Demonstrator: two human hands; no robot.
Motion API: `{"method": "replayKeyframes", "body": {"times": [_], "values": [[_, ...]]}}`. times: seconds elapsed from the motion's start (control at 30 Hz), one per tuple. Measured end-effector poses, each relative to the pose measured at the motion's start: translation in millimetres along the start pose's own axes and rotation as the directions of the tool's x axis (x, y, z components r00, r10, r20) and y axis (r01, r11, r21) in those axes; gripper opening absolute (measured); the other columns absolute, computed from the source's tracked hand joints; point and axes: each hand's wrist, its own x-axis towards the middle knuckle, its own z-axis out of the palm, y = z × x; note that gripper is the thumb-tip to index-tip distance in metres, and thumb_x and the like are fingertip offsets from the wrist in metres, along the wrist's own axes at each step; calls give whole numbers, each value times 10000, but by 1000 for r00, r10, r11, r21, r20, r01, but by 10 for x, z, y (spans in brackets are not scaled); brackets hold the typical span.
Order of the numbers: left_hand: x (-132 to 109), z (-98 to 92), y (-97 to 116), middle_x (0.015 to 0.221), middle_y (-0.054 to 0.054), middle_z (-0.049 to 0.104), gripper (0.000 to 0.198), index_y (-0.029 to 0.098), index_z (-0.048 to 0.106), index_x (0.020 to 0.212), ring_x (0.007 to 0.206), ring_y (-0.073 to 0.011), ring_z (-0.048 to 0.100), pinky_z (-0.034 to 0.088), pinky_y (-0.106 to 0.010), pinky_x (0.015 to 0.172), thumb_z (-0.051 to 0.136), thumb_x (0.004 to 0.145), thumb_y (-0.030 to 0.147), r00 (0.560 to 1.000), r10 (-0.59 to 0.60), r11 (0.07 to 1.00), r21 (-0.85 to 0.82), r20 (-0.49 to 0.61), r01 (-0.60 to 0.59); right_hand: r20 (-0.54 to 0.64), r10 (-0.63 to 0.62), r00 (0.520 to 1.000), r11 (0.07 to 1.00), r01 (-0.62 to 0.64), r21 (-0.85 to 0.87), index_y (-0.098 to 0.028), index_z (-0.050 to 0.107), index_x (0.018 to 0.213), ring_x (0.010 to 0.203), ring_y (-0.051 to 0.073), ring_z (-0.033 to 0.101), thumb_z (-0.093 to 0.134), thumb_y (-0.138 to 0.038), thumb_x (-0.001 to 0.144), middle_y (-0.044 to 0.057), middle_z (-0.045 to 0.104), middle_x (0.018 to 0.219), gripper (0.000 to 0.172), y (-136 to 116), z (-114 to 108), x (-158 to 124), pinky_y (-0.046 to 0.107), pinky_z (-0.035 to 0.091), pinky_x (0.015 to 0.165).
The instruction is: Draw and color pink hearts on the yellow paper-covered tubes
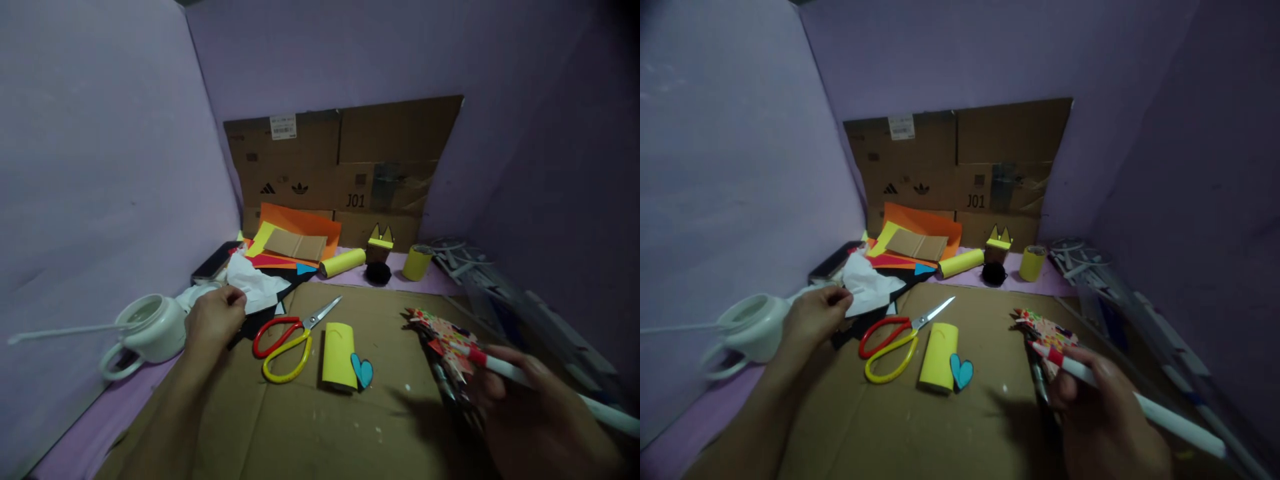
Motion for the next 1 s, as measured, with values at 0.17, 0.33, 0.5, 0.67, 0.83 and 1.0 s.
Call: {"method": "replayKeyframes", "body": {"times": [0.17, 0.33, 0.5, 0.67, 0.83, 1.0], "values": [[-72, 127, 51, 838, -31, 720, 277, 260, 681, 846, 783, -252, 646, 418, -291, 573, 471, 733, 401, 999, 34, 998, -60, -3, -34, -154, 160, 975, 968, -124, 218, -195, 637, 615, 445, 84, 481, 628, -286, 632, -42, 511, 451, 94, -126, 133, -32, 170, 435, 423], [-355, 246, 275, 827, -6, 713, 222, 255, 682, 792, 781, -220, 647, 455, -284, 681, 520, 735, 396, 957, 262, 942, -181, -126, -282, -219, -55, 974, 963, 109, 245, -174, 617, 629, 413, 72, 426, 597, -250, 648, -61, 491, 412, 81, -233, 125, 15, 159, 359, 377], [-574, 279, 436, 756, -4, 704, 210, 238, 673, 783, 693, -203, 641, 466, -279, 637, 529, 753, 388, 954, 269, 921, -256, -133, -295, -344, -142, 928, 936, 239, 258, -184, 574, 637, 380, 77, 400, 553, -261, 671, -73, 477, 391, 86, -372, 61, 57, 175, 346, 361], [-873, 290, 725, 869, 2, 710, 232, 251, 663, 817, 840, -208, 647, 455, -285, 731, 481, 798, 393, 846, 532, 824, -219, -15, -522, -368, -126, 921, 931, 238, 278, -187, 563, 627, 382, 75, 402, 559, -261, 647, -78, 481, 397, 77, -453, 34, 66, 174, 346, 361], [-1076, 359, 949, 961, -113, 694, 538, 209, 564, 1133, 869, -333, 640, 450, -379, 657, 478, 743, 569, 835, 438, 871, 72, 334, -486, -354, -123, 927, 931, 231, 283, -180, 578, 629, 406, 78, 410, 566, -248, 651, -73, 475, 408, 73, -437, 4, 49, 171, 346, 368], [-1191, 574, 943, 1138, -152, 612, 538, 188, 441, 1255, 958, -337, 611, 456, -407, 733, 456, 785, 451, 836, 437, 884, 13, 330, -467, -219, -110, 970, 947, 169, 274, -173, 605, 653, 466, 81, 429, 595, -229, 689, -58, 478, 444, 67, -388, 35, -32, 171, 375, 428]]}}
